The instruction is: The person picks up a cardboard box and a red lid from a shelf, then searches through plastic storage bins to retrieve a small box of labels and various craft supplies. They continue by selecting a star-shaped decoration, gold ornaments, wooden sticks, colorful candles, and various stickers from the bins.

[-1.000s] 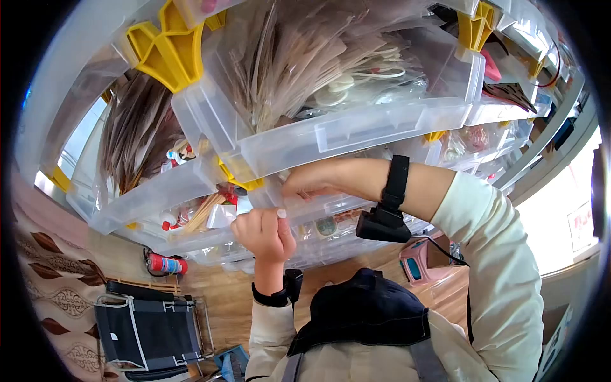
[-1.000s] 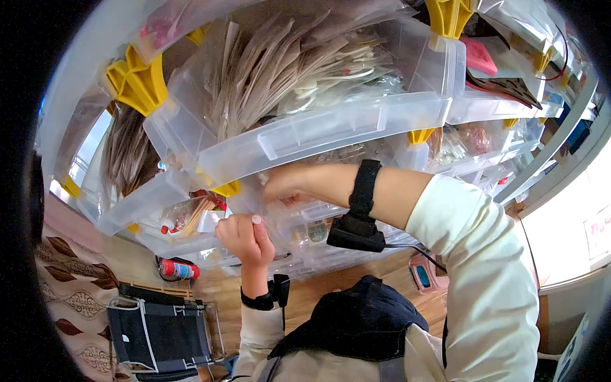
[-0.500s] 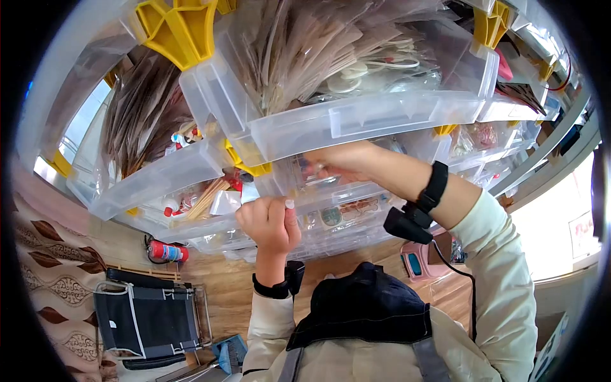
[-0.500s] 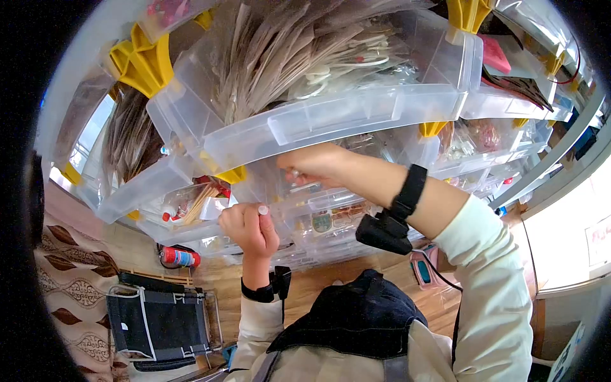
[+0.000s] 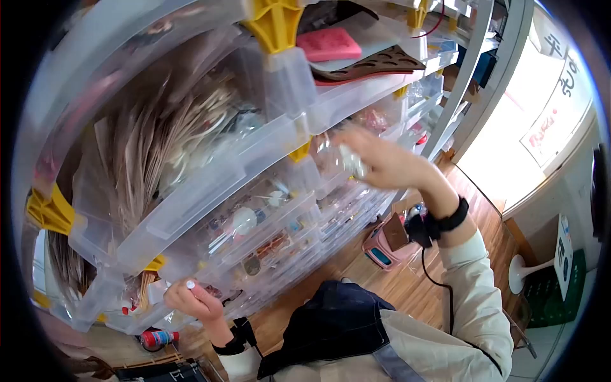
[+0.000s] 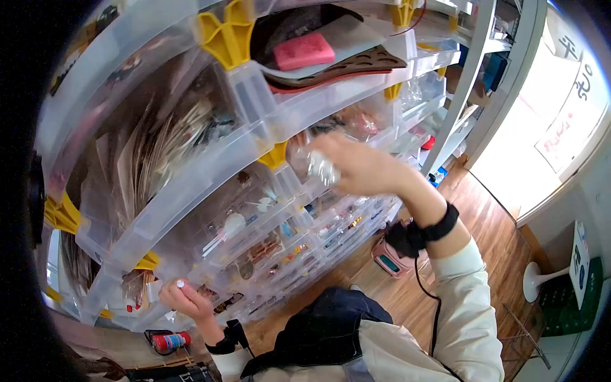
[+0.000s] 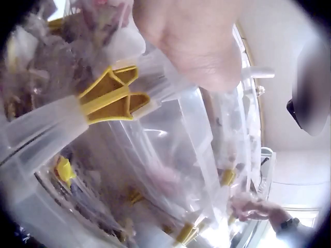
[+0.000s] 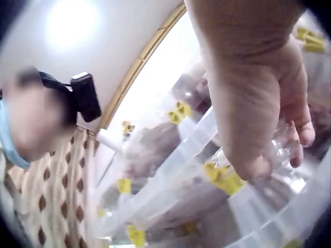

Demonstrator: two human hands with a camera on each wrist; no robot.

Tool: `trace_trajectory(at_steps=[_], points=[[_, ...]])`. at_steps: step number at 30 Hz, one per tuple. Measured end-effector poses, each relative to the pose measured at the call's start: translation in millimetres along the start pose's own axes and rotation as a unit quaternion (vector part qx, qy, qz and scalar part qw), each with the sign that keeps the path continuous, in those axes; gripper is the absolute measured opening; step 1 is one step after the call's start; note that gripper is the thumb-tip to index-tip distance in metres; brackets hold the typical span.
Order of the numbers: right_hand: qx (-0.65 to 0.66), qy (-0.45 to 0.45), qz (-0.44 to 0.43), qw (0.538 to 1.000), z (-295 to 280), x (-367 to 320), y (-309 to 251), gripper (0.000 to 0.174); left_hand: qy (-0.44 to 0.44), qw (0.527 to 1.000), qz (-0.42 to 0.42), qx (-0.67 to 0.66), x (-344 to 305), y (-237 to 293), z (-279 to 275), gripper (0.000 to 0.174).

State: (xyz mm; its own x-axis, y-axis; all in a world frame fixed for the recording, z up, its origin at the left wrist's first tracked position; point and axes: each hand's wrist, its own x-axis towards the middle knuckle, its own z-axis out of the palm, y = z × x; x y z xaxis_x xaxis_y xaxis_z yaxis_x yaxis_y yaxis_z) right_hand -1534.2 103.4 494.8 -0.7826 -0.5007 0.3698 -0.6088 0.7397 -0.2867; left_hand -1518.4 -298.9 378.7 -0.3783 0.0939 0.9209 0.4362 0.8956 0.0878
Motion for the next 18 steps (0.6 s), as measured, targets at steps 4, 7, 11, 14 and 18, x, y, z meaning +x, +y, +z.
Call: trace_trajectory(at_steps=[4,7,11,14,18], points=[[-0.136,-0.014,0.131,0.982,3.5,13.4,57.3,0.065,0.014,1.0,-0.012,0.014,-3.7,-3.2,6.3,0.024],[-0.168,-0.029,0.114,0.979,3.9,14.9,85.1,0.066,0.017,0.999,-0.009,0.028,-3.7,-1.9,5.4,0.023],[-0.195,-0.048,0.095,0.975,7.0,16.8,104.1,0.061,0.005,0.999,-0.012,0.031,-4.2,-0.9,1.7,0.021],[-0.27,0.026,0.11,0.956,24.0,20.2,122.0,0.043,-0.011,0.999,-0.023,0.019,-6.8,-3.0,0.4,0.019],[-0.186,0.049,0.125,0.973,36.0,24.1,132.1,0.019,0.012,0.999,-0.038,0.033,-9.2,-2.5,2.3,0.019]])
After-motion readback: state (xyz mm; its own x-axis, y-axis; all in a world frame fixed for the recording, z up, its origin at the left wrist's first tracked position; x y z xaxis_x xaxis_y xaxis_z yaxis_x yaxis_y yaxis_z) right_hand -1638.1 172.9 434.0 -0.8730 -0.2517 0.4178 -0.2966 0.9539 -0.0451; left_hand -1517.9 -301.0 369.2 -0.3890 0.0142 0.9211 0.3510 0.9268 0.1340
